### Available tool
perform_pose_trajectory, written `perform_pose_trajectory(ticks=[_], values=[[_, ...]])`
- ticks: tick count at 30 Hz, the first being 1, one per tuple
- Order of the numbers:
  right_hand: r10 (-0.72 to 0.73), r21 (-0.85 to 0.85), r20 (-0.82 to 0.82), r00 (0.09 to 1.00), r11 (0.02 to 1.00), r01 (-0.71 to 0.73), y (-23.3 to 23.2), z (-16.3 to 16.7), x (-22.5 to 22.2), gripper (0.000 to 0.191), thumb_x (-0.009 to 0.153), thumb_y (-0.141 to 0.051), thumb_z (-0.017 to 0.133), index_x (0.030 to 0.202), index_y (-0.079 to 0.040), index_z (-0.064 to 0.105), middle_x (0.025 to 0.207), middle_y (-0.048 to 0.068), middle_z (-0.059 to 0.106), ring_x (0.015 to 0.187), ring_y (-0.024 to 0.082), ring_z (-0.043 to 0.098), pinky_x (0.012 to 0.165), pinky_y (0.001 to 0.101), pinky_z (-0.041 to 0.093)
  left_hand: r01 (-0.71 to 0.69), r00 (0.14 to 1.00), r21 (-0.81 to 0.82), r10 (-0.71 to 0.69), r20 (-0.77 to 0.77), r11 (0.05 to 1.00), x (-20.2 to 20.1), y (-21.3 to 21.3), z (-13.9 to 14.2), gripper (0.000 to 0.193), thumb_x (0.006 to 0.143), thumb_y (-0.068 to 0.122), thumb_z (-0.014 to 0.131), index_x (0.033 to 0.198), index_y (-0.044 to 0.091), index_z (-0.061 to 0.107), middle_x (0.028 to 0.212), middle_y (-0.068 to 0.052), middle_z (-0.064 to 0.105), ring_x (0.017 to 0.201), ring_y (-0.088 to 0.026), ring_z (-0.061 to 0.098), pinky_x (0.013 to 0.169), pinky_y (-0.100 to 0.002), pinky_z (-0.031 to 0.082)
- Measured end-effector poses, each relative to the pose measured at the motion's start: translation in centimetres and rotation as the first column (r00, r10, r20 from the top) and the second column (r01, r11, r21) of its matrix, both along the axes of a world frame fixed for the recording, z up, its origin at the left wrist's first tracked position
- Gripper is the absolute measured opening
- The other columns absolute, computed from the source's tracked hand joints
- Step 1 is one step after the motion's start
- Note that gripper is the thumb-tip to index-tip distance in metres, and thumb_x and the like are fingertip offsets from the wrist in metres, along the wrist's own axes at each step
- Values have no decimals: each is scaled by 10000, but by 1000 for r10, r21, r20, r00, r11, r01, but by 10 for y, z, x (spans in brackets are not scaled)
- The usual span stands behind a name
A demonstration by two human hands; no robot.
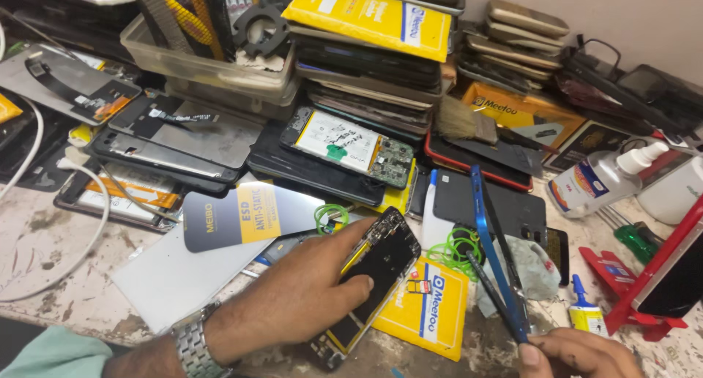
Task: The person uses tweezers to remove a small component from the back of a disassembled smartphone. They then use a small brush to clean the camera lens area and the back surface of the device. Finally, they use a screwdriver to tighten screws on the back of the phone.
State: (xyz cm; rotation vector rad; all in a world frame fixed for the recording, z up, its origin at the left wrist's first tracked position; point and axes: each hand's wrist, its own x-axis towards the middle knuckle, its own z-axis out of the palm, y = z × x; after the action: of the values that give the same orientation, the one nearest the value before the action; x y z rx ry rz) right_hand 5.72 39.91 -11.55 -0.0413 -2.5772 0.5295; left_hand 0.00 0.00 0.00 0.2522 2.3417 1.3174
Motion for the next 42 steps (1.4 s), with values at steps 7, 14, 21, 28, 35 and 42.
perform_pose_trajectory(ticks=[7,14,21,28,35,42], values=[[123,-38,-19,992,992,-123,2,3,11,164,719,-228,892,767,-131,769,799,46,706,712,130,697,682,257,596,-3,918,-232,-89,-386,973,0,2,-6,737,870,286,681,1525,69,421,1358,-206,575,1211,-354,566,1010,-447,443],[252,-280,-150,956,916,-286,-50,39,11,84,722,-80,809,751,-95,731,807,41,686,740,141,690,703,272,554,-46,841,-390,-174,-512,920,3,1,-8,627,858,292,689,1401,17,539,1269,-197,588,1170,-370,574,991,-480,439],[228,-402,35,973,895,-195,-55,46,-3,141,757,-55,872,799,-85,741,840,66,702,712,159,633,607,268,562,18,790,179,95,-606,984,14,11,6,334,940,273,686,1216,88,716,1187,-99,730,1057,-221,706,891,-353,550],[157,-5,-125,980,987,-159,-70,50,3,138,681,-215,883,766,-189,777,840,7,706,771,138,688,679,289,572,-232,967,667,96,235,708,19,51,25,256,862,186,748,1083,62,717,825,-46,725,708,-97,687,626,-271,610],[470,342,-98,877,844,-414,-38,61,-11,210,721,-362,900,835,-229,784,684,-45,726,579,113,726,534,295,578,-238,967,720,90,239,652,23,50,9,168,922,145,687,1013,8,720,797,-83,739,755,-132,753,693,-304,672],[282,345,-34,959,904,-253,-38,51,-10,180,730,-410,903,806,-318,768,628,-59,729,492,110,672,484,307,542,-287,957,711,168,235,642,22,50,-2,204,910,126,670,1081,29,723,847,-79,761,758,-142,767,703,-306,680]])
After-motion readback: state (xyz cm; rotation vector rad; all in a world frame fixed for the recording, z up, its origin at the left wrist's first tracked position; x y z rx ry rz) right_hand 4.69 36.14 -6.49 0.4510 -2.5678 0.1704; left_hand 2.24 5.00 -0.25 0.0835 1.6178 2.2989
